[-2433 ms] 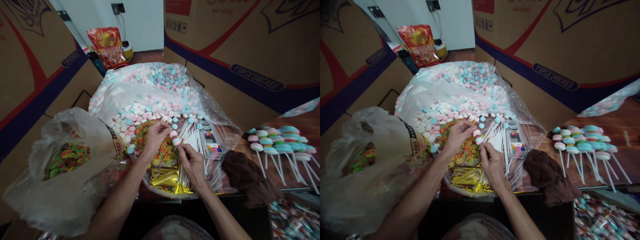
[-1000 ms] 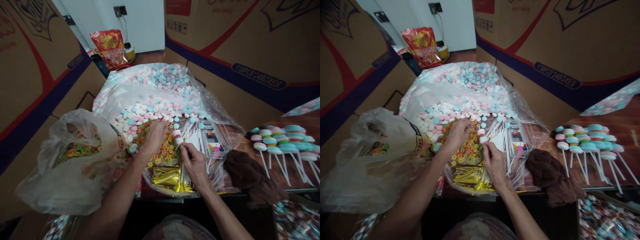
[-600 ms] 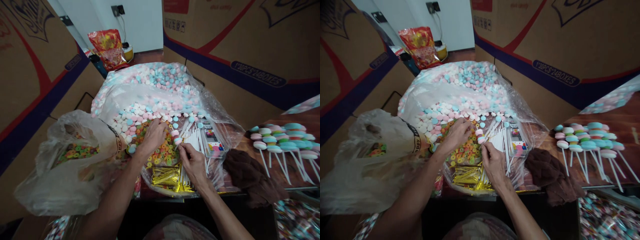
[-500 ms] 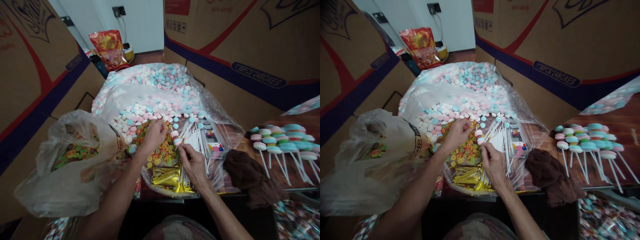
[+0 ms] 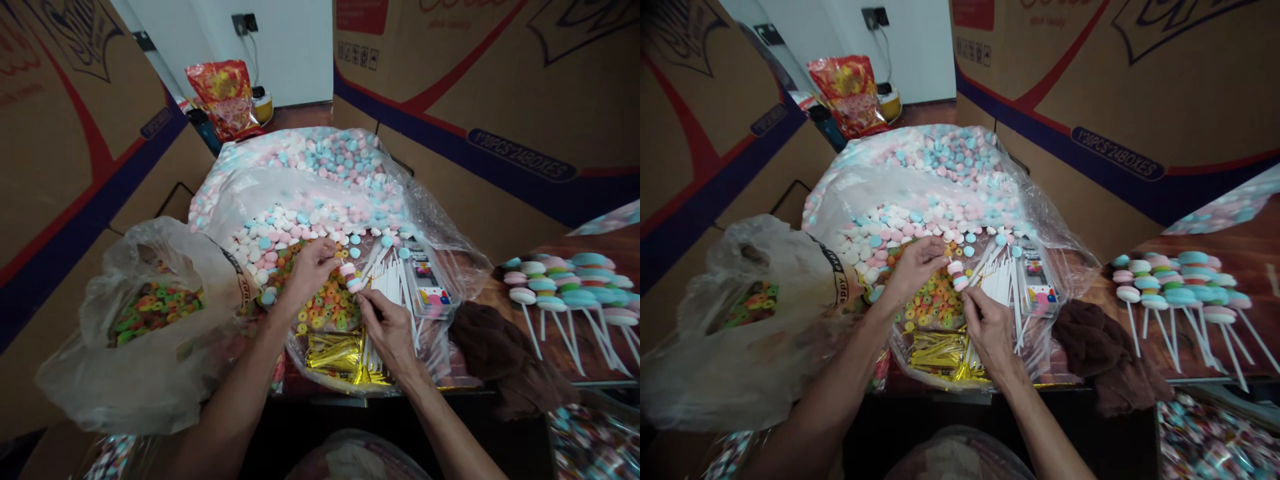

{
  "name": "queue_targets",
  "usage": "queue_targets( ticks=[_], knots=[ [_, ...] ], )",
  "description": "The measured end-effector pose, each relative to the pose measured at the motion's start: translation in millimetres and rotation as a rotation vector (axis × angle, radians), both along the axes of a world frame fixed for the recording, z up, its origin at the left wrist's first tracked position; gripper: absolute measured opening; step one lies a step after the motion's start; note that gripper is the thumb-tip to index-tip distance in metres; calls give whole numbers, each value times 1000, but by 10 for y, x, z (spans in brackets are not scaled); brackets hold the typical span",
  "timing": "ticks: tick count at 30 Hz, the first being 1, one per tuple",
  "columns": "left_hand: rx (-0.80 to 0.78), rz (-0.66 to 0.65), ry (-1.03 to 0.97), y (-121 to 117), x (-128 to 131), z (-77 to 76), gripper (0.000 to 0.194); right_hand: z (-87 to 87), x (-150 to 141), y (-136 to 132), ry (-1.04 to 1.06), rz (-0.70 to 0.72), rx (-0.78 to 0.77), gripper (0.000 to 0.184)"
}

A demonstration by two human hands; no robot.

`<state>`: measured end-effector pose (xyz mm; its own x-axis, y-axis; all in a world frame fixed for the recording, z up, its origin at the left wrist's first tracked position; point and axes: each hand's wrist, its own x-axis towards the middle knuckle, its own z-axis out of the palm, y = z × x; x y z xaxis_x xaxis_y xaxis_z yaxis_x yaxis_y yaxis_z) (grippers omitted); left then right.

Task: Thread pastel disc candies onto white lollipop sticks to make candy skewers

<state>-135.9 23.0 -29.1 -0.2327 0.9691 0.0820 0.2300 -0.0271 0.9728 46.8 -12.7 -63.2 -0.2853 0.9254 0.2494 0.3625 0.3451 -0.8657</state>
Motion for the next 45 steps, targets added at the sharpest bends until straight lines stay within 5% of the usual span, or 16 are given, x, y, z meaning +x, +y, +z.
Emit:
queue_targets(
  ticks=[5, 13, 24, 29, 35, 45],
  knots=[
    [-30, -26, 92, -23, -8, -14, 17, 23, -3, 8, -17, 9, -28, 23],
    [129, -41, 413, -304, 115, 91, 22, 19, 28, -14, -71, 5, 11, 24],
    [96, -47, 396, -566, 273, -15, 30, 28, 44, -62, -130, 11, 154, 21],
    [13, -54, 326, -429, 157, 18, 37, 27, 37, -42, -108, -39, 96, 22],
    [7, 112, 700, -110, -57, 196, 30, 48, 32, -22, -61, -139, 57, 21],
    [-162, -137, 973, 350, 274, 139, 24, 31, 44, 14, -15, -277, 30, 23]
  ],
)
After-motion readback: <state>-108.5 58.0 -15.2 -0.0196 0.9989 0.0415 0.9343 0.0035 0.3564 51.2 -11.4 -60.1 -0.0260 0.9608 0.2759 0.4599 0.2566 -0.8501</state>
